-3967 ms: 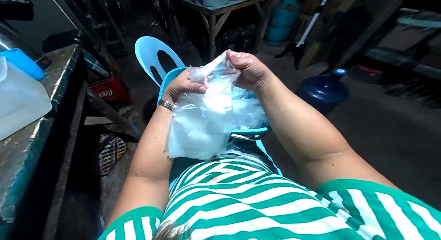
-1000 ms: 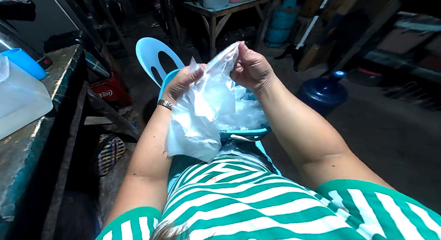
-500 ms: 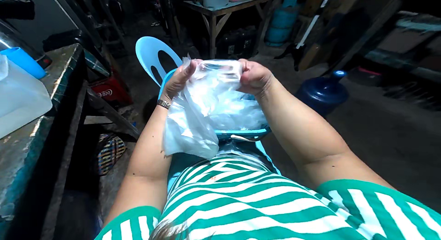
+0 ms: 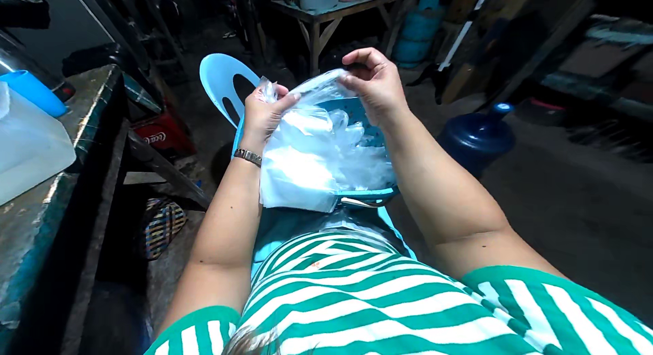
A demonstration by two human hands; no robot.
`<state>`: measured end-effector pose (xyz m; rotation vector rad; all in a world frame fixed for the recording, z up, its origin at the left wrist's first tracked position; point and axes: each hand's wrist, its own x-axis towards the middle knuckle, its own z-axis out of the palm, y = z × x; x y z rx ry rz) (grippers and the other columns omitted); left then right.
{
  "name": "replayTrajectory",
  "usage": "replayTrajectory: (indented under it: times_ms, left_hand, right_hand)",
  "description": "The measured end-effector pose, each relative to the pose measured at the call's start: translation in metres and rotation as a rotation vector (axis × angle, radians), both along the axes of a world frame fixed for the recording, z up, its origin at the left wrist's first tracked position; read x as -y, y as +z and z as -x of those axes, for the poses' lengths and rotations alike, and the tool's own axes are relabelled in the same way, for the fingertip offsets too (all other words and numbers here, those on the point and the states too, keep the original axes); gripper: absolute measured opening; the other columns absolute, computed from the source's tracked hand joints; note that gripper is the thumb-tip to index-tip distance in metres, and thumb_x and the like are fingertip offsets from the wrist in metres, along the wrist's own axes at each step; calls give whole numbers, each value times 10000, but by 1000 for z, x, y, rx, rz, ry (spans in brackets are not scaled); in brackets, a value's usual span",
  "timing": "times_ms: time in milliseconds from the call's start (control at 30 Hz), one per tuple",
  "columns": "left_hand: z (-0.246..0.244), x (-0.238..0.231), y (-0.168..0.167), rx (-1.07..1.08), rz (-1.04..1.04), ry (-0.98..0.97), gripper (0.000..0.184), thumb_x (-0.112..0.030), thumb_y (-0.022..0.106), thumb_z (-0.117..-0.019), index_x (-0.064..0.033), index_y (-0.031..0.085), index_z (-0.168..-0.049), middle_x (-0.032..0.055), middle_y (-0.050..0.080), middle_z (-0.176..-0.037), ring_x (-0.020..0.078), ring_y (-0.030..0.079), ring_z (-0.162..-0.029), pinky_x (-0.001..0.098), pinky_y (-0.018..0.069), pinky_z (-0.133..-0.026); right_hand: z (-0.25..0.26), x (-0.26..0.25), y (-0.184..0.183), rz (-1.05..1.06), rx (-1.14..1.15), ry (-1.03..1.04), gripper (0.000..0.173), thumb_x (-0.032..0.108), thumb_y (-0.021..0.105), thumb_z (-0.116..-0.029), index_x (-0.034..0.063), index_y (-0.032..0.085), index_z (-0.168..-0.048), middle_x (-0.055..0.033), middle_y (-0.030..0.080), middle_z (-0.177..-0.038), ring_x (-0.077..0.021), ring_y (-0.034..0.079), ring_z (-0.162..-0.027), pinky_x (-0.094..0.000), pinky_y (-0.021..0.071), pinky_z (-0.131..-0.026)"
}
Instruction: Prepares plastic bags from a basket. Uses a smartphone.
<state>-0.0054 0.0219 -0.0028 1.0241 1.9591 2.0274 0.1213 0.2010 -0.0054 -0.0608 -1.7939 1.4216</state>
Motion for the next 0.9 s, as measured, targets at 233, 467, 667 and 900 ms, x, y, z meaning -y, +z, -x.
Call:
replayTrajectory:
  times_ms: [233, 467, 667, 900]
  left_hand:
    - [-2, 0, 5, 40, -7, -27, 33, -67, 642, -987, -35, 648, -994, -66, 621, -738, -16, 583, -640, 161, 518, -651]
    - [-5, 4, 5, 143, 18, -249, 192, 27, 636, -943, -21, 611, -1128, -26, 668, -833, 34, 658, -740, 214, 575, -723]
    - [1, 3, 2, 112, -12, -323, 476, 95, 648, -911, 16, 516, -1362, 28, 691, -1081, 42, 676, -919, 208, 568, -827]
    - [-2, 1, -2, 52, 53, -367, 554, 79, 685, -894, 25, 487, -1408, 84, 669, -1205, 66, 674, -960, 220, 569, -834]
  right_hand:
    - [12, 1, -9, -593, 789, -191, 206, 49, 610, -979, -39, 732, -1120, -270, 696, -1155, -442, 645, -1141, -650, 460, -1007]
    - [22, 21, -15, -693, 1477, 94, 217, 18, 623, -981, -98, 617, -1164, -248, 651, -1069, -336, 668, -912, -512, 542, -841]
    - [13, -8, -7, -814, 992, -52, 187, 49, 813, -841, -44, 739, -986, -285, 688, -1035, -485, 633, -1059, -702, 455, -930]
    - [-2, 5, -2, -326, 326, -44, 414, 321, 388, -1116, 32, 680, -1072, -24, 649, -920, -62, 574, -752, -286, 494, -719]
